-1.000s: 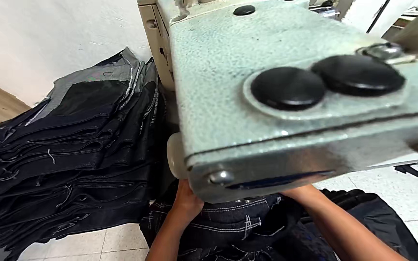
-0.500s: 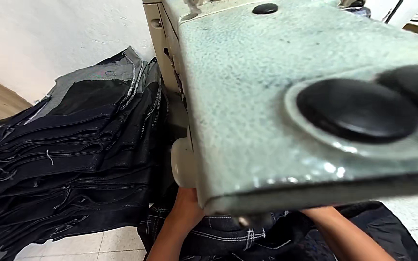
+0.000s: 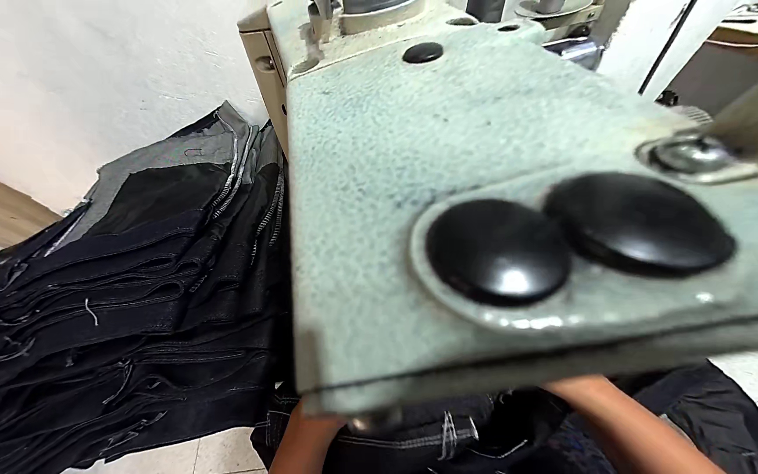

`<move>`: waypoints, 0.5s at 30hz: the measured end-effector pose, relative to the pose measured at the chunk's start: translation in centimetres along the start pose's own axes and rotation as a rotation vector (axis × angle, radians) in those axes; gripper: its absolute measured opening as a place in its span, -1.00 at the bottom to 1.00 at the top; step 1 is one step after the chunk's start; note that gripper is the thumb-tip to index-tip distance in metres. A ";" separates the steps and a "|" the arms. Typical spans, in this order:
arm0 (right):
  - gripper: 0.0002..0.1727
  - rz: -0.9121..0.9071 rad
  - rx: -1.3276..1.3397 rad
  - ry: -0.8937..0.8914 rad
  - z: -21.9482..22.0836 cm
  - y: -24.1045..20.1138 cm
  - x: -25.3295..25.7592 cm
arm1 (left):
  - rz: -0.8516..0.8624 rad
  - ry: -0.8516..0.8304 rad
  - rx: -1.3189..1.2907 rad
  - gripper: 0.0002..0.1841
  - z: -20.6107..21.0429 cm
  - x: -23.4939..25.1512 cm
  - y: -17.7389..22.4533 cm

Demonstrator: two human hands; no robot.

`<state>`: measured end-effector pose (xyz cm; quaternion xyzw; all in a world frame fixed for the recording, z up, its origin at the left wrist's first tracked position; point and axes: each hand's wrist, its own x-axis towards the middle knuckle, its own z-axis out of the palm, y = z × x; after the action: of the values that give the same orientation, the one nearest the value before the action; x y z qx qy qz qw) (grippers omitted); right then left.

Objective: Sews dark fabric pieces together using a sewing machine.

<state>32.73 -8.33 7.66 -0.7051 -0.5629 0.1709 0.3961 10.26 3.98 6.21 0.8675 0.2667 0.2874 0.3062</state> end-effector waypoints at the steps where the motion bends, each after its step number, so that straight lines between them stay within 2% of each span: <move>1: -0.69 -0.049 -0.008 0.058 0.2 0.1 -0.4 | 0.017 0.014 0.022 -0.84 0.1 0.0 0.1; 3: -0.66 -0.101 -0.015 0.107 0.3 0.6 -0.7 | -0.011 -0.003 0.054 -0.82 0.2 -0.1 0.4; 7: -0.64 -0.115 -0.011 0.097 0.2 1.1 -0.3 | -0.039 0.018 0.054 -0.77 0.4 -0.5 0.8; 13: -0.70 -0.053 0.087 0.043 0.0 1.9 0.0 | -0.121 -0.054 0.043 -0.69 -0.2 0.0 1.7; 15: -0.74 -0.006 0.170 -0.039 -0.5 2.4 0.5 | -0.160 -0.133 0.047 -0.69 -1.2 0.1 2.0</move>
<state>34.74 -8.19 6.29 -0.6637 -0.5559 0.2307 0.4442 10.15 3.15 8.40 0.8675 0.3208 0.1977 0.3246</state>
